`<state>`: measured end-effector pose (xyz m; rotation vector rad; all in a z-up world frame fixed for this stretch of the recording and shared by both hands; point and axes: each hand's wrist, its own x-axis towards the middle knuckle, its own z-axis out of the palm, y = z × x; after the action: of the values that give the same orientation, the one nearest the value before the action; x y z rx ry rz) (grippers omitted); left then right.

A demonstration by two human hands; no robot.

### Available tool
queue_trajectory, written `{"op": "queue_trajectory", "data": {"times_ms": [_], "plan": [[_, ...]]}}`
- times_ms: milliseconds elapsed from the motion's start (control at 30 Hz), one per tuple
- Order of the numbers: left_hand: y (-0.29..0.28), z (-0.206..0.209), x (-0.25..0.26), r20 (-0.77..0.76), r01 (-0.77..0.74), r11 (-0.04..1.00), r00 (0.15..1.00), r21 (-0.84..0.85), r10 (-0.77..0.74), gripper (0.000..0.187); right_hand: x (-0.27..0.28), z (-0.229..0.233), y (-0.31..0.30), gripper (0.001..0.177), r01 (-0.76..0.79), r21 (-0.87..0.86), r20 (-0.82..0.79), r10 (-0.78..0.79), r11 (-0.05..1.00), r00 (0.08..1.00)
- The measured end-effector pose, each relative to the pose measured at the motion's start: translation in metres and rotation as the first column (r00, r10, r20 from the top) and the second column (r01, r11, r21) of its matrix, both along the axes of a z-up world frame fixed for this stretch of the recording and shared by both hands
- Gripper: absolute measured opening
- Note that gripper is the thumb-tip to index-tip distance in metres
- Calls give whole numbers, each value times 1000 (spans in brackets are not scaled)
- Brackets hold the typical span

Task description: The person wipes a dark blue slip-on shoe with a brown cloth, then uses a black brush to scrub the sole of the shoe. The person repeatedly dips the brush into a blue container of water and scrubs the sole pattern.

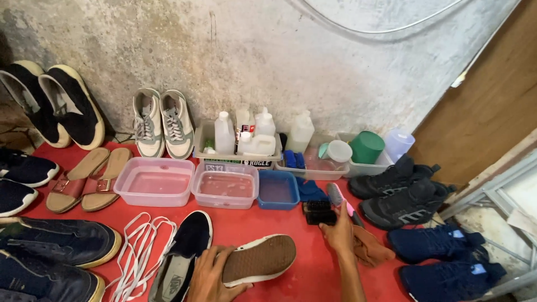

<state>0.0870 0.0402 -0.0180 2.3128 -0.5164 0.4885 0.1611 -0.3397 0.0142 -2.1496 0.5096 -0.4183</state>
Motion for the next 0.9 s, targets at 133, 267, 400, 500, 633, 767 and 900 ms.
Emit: {"op": "queue_trajectory", "data": {"times_ms": [133, 267, 400, 500, 633, 767, 900], "plan": [[0, 9, -11, -38, 9, 1000, 999, -20, -10, 89, -10, -11, -2, 107, -53, -165, 34, 59, 985, 998], [2, 42, -18, -61, 12, 997, 998, -79, -17, 79, 1, -40, -25, 87, -22, -380, -6, 22, 925, 1000], [1, 43, -19, -124, -10, 997, 992, -80, 0, 85, -16, -8, -18, 45, -42, -270, -169, -4, 962, 986], [2, 43, -19, -77, 12, 996, 997, -83, -18, 86, -21, -2, -21, 38, -85, -190, -179, 51, 978, 983], [1, 51, -22, -79, 26, 992, 996, -125, -36, 87, -33, 25, -10, 37, -216, -206, -104, 198, 954, 975], [-5, 56, -24, -97, 37, 962, 993, -270, -66, 86, -28, 47, 19, 35, -382, 111, 281, 339, 918, 898], [-4, 44, -25, -130, 72, 947, 984, -313, -118, 87, -7, 63, 57, 47, -341, -116, 398, 358, 933, 845]]}}
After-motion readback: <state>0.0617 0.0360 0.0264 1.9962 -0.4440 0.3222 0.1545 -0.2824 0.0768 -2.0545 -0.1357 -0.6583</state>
